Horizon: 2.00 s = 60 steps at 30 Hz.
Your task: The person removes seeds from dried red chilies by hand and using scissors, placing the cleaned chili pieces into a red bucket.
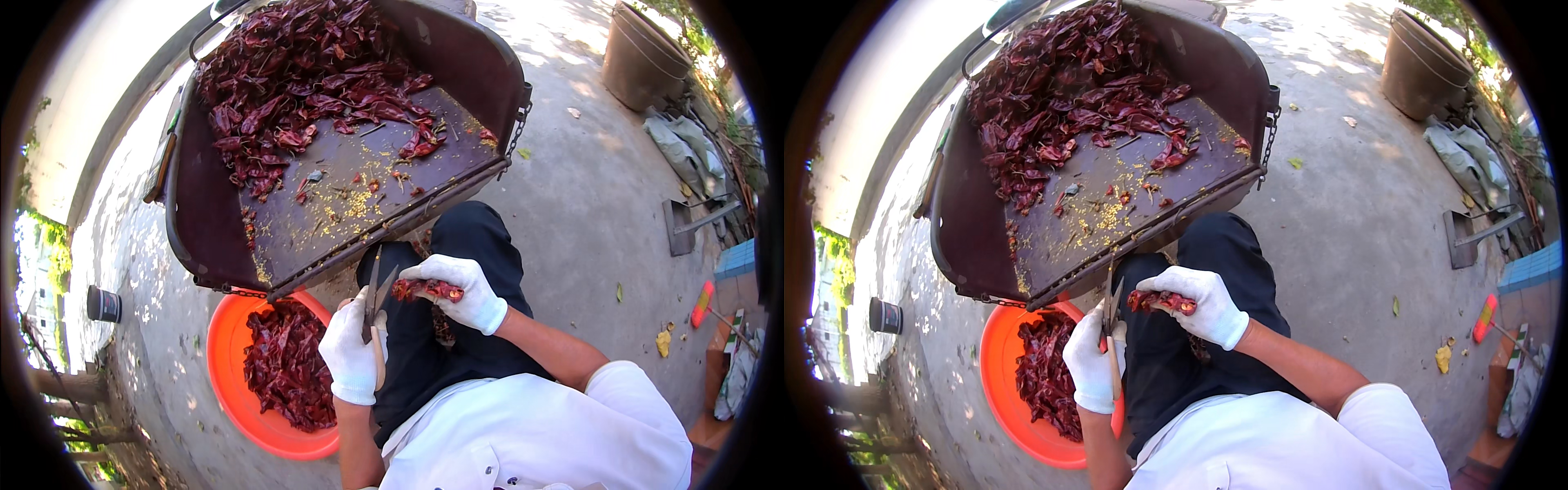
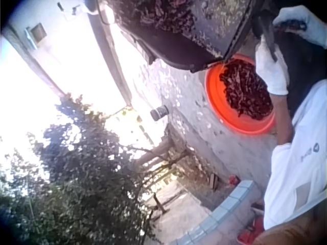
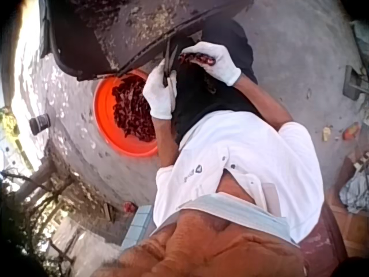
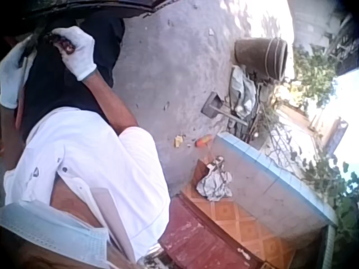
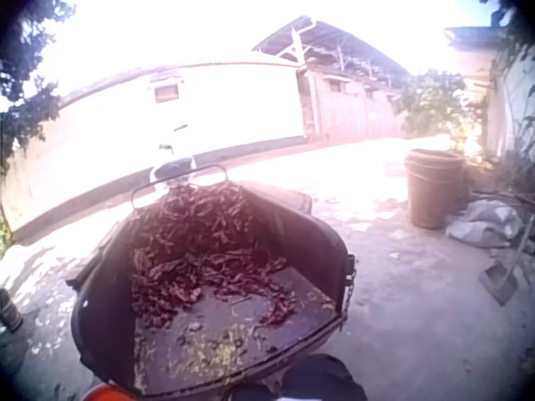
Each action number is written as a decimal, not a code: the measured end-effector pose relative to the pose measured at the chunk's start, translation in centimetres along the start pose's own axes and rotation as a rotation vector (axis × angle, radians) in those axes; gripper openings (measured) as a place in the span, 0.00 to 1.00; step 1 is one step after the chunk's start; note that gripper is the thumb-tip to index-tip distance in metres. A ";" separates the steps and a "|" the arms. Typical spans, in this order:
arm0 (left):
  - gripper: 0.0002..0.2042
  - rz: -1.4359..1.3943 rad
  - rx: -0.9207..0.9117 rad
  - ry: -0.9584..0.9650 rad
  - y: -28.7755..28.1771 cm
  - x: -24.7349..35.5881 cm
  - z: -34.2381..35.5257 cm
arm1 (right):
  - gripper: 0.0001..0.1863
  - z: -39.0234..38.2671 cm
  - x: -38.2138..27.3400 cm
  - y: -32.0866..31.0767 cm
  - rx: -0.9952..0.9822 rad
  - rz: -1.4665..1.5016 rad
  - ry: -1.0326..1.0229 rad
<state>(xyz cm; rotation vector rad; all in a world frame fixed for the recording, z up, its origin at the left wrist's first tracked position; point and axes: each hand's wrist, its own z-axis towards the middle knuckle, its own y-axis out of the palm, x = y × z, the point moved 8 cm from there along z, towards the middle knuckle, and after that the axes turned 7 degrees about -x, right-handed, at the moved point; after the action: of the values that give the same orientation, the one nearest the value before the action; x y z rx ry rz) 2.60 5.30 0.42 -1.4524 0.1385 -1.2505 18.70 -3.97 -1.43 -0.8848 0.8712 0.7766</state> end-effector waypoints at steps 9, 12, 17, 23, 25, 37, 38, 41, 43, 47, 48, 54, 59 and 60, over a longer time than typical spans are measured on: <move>0.24 0.039 -0.098 0.080 0.2 1.9 -0.2 | 0.17 0.0 0.1 0.3 -0.060 0.005 0.021; 0.25 -0.013 -0.156 0.091 0.6 2.6 -0.3 | 0.17 0.0 0.1 0.2 -0.041 -0.022 0.021; 0.25 0.011 -0.162 0.079 1.0 2.1 -0.3 | 0.18 -0.2 0.3 0.3 -0.045 -0.022 0.040; 0.25 0.024 -0.206 0.092 2.0 1.6 -0.4 | 0.18 -0.3 0.6 0.3 -0.055 0.026 0.063; 0.26 0.024 -0.224 0.098 2.3 1.5 -0.6 | 0.18 -0.3 0.6 0.3 -0.055 0.044 0.063; 0.29 0.162 -0.101 0.147 1.2 1.6 -0.6 | 0.17 -0.3 0.5 0.3 -0.062 -0.009 0.051; 0.30 0.171 -0.108 0.145 1.3 1.6 -0.5 | 0.17 -0.3 0.6 0.3 -0.065 -0.002 0.058; 0.29 0.143 -0.112 0.159 1.6 1.5 -0.7 | 0.17 -0.2 0.9 0.4 -0.071 0.006 0.071; 0.27 0.091 -0.115 0.156 1.6 1.8 -0.9 | 0.17 -0.2 1.0 0.5 -0.076 -0.001 0.076; 0.28 0.055 -0.167 0.112 2.2 1.3 -1.0 | 0.17 -0.3 1.0 0.4 -0.082 -0.033 0.082; 0.28 0.051 -0.179 0.114 2.3 1.3 -0.9 | 0.17 -0.3 1.0 0.4 -0.083 -0.041 0.078; 0.29 0.038 -0.242 0.112 2.7 1.2 -0.5 | 0.16 -0.3 0.9 0.3 -0.086 -0.008 0.098; 0.28 0.013 -0.266 0.091 3.4 0.8 -0.6 | 0.16 -0.4 0.9 0.2 -0.121 -0.006 0.086; 0.28 0.008 -0.265 0.094 3.4 0.8 -0.6 | 0.16 -0.5 0.9 0.2 -0.128 0.002 0.076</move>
<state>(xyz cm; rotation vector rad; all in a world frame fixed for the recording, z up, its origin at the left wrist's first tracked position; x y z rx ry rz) 4.36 3.22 -1.86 -1.6156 0.3850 -1.3326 18.78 -4.10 -2.47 -1.0318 0.8967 0.8112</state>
